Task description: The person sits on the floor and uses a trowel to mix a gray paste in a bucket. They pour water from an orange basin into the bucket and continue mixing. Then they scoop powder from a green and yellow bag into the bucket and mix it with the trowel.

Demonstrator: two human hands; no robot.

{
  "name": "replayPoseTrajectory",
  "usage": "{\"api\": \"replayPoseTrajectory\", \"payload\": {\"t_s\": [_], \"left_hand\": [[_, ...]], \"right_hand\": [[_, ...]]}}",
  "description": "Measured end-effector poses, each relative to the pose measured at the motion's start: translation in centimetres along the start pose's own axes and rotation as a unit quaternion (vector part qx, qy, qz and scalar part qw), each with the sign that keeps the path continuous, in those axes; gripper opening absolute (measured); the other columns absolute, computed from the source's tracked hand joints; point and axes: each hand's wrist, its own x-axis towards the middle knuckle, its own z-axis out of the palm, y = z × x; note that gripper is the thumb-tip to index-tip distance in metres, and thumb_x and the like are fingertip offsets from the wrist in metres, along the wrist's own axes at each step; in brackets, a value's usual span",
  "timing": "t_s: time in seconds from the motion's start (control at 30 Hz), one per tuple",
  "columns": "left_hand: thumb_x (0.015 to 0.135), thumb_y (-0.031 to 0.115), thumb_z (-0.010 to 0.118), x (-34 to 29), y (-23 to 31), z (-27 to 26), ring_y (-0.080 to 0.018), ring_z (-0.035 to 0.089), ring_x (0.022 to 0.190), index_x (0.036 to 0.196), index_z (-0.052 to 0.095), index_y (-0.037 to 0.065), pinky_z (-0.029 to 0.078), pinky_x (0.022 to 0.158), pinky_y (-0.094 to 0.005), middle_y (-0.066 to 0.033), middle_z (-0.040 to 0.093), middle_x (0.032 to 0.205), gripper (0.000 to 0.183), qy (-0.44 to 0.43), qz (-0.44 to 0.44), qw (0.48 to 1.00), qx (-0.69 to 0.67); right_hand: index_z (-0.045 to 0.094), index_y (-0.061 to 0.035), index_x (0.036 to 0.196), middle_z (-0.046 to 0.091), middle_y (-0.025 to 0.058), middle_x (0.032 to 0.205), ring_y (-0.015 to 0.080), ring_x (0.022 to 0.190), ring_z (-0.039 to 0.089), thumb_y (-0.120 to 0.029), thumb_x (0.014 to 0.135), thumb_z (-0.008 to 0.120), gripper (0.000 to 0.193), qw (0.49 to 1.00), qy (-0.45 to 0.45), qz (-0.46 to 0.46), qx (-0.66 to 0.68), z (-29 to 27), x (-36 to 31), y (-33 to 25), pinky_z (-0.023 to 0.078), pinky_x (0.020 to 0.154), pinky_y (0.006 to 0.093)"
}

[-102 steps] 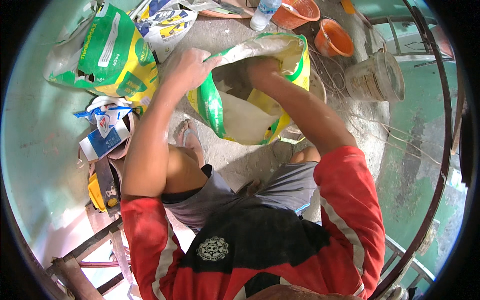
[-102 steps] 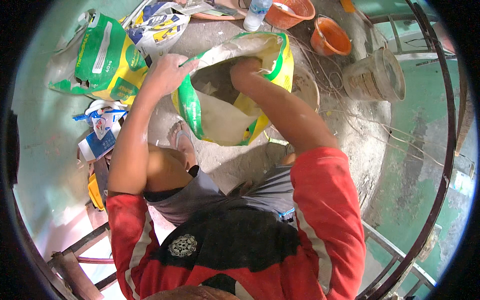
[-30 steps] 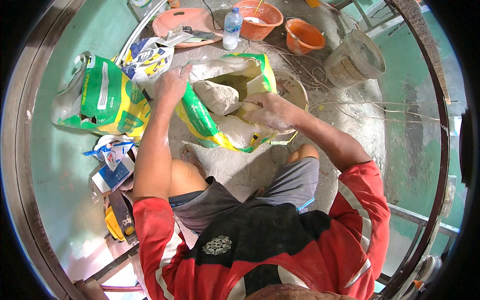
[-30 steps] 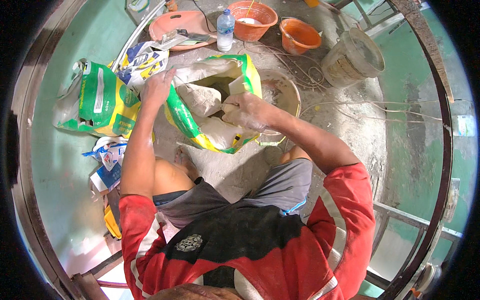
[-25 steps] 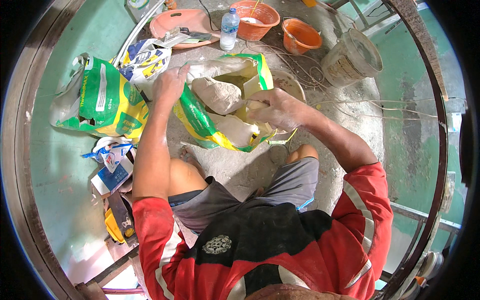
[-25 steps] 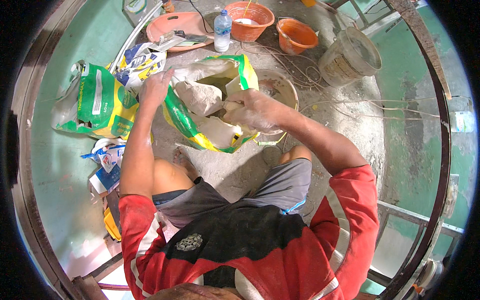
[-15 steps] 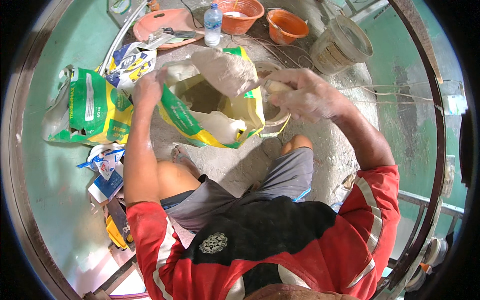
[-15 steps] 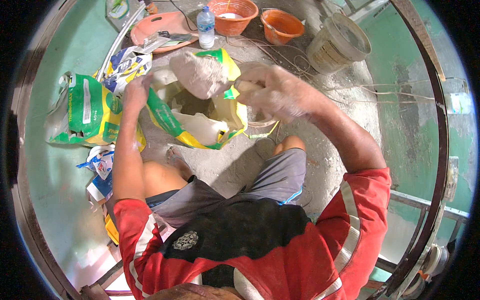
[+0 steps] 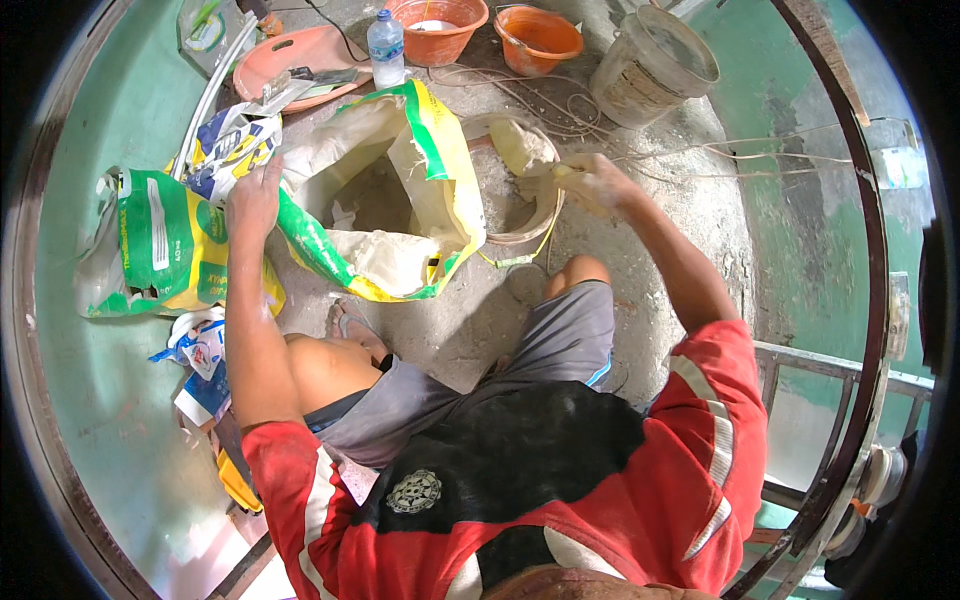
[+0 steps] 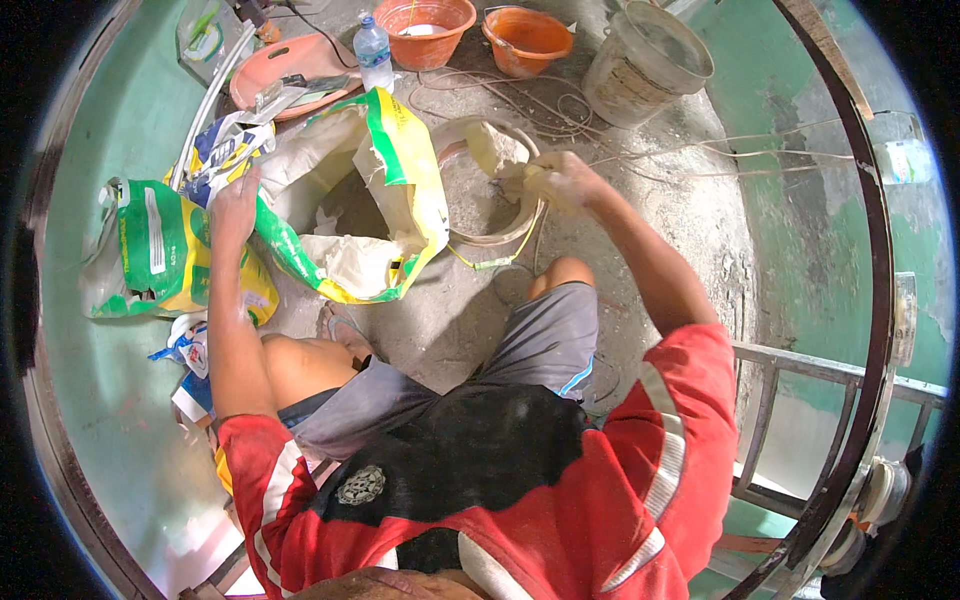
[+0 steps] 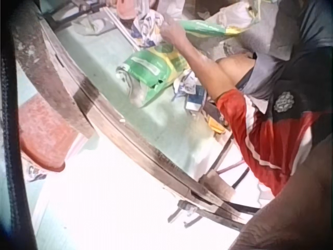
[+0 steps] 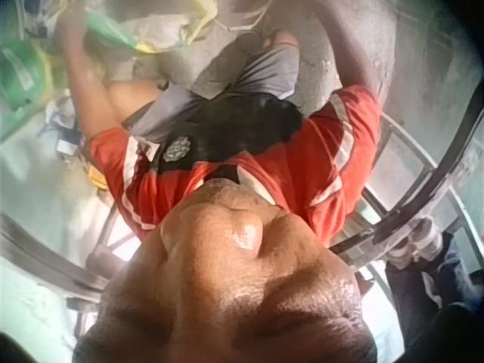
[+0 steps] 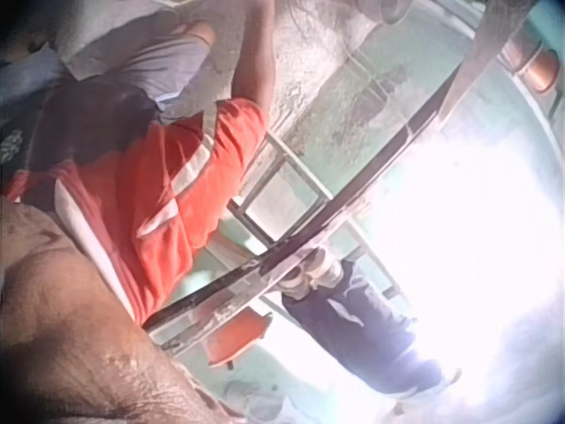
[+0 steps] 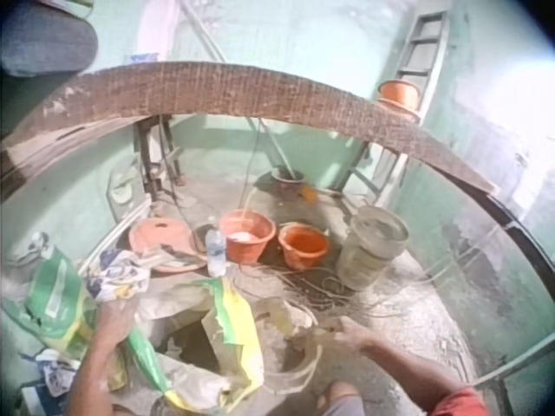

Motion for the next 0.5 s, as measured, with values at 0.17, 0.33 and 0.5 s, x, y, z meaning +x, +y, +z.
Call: {"api": "replayPoseTrajectory", "payload": {"t_s": [0.17,0.33,0.5], "left_hand": [[0.097,0.056,0.036,-0.4,0.3,-0.1,-0.0479,0.059,0.097,0.103,0.068,0.001,0.045,0.086,-0.0514,-0.0298,0.063,0.1,0.064,0.002,0.003,1.0,0.009],[0.097,0.056,0.038,-0.7,-0.5,0.1,-0.0475,0.059,0.095,0.1,0.068,0.002,0.046,0.084,-0.0507,-0.0293,0.064,0.099,0.063,0.002,0.016,1.0,-0.018],[0.097,0.055,0.039,-1.0,-0.2,0.1,-0.0474,0.059,0.094,0.098,0.069,0.002,0.046,0.082,-0.051,-0.0288,0.064,0.097,0.061,0.009,0.013,1.0,-0.018]], "right_hand": [[0.069,-0.0021,0.099,0.07,0.017,0.091,0.0287,0.083,0.068,-0.028,0.079,0.061,0.034,0.988,0.076,0.026,-0.131,4.3,9.5,10.5,0.053,0.076,0.04],[0.071,-0.0033,0.092,0.07,0.0207,0.095,0.0377,0.088,0.068,-0.019,0.08,0.057,0.025,0.932,0.11,0.024,-0.345,6.2,10.3,10.4,0.055,0.077,0.0453],[0.072,-0.0049,0.089,0.071,0.0188,0.091,0.0334,0.087,0.07,-0.014,0.082,0.056,0.019,0.892,0.103,0.021,-0.44,5.1,8.1,7.8,0.056,0.074,0.0445]]}}
